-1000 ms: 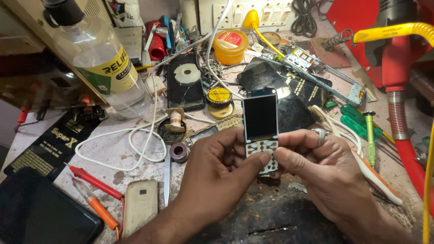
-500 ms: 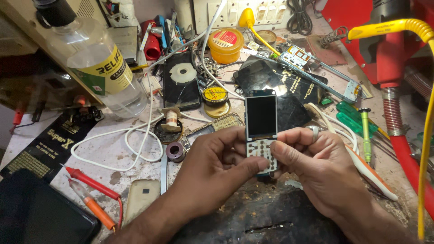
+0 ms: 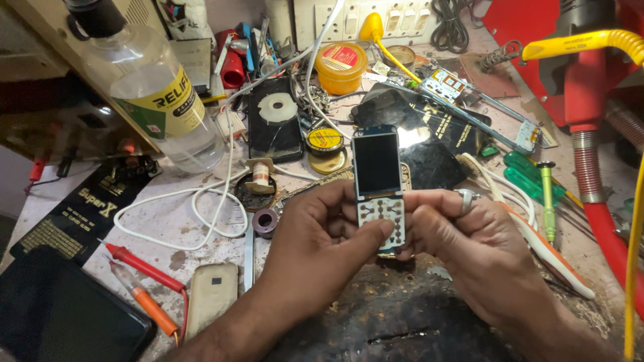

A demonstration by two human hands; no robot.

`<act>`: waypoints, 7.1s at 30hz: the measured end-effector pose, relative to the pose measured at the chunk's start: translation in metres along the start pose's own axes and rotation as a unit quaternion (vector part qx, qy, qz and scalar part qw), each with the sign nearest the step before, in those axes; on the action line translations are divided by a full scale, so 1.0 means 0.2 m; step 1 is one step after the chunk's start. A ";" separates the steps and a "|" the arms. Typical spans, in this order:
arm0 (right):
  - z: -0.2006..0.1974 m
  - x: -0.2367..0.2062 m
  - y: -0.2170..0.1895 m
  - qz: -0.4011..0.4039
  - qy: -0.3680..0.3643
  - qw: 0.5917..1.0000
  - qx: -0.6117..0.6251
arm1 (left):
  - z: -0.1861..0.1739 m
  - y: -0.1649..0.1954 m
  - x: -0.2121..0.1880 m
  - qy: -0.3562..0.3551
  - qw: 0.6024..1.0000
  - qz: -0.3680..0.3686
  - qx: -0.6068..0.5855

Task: The person assembles a mobile phone by attaching a keypad membrane to the front panel, inserting the motherboard into the casing, and connecting internal components. They use a screwdriver to secure parts and handle the phone casing and circuit board throughout the process.

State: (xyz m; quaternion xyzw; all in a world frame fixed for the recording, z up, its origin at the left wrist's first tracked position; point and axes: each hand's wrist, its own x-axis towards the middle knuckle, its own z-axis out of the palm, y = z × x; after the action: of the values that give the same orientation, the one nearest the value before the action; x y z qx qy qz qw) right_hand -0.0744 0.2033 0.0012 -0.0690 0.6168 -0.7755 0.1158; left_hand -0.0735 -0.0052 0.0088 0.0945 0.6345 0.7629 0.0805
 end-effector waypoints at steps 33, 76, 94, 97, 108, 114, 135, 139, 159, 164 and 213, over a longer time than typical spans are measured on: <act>-0.02 -0.01 0.05 -0.046 0.085 0.989 -0.108 | 0.00 -0.02 -0.03 -0.025 0.999 0.020 0.033; 0.22 0.44 -0.24 -0.113 -0.070 0.713 -0.689 | -0.38 0.25 0.05 0.142 0.975 0.142 -0.095; 0.10 0.19 -0.28 -0.093 -0.045 0.928 -0.359 | -0.15 0.11 0.04 0.022 0.999 0.011 -0.033; 0.00 0.09 -0.19 -0.040 -0.048 0.988 -0.144 | -0.09 0.09 0.00 -0.021 0.999 -0.011 -0.040; -0.07 -0.01 -0.02 -0.009 -0.005 1.000 0.007 | -0.04 0.08 -0.08 -0.062 0.996 0.020 0.053; -0.12 0.01 0.01 -0.002 0.001 0.997 0.074 | -0.05 0.05 -0.04 -0.127 0.985 -0.050 -0.110; -0.06 0.02 -0.03 0.042 -0.070 0.996 0.039 | -0.05 0.08 -0.03 -0.036 0.996 -0.075 -0.002; -0.06 0.01 0.00 0.047 -0.039 0.998 -0.011 | -0.04 0.08 -0.04 -0.031 0.997 -0.064 0.028; -0.08 0.02 0.02 0.011 0.046 0.998 0.040 | -0.06 0.08 -0.04 -0.081 0.995 -0.019 0.060; -0.08 0.01 0.03 0.019 0.040 0.999 0.004 | -0.08 0.11 -0.04 -0.069 0.982 -0.019 0.176; 0.33 0.25 -0.39 -0.485 0.154 0.525 -0.682 | -0.02 0.02 -0.02 -0.109 0.989 -0.096 -0.010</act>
State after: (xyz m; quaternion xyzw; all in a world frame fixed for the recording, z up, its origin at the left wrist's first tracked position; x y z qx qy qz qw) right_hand -0.1143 0.1449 0.0905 -0.2952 0.8374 -0.0535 -0.4570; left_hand -0.0707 -0.0114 0.0119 0.1146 0.6206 0.7430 0.2228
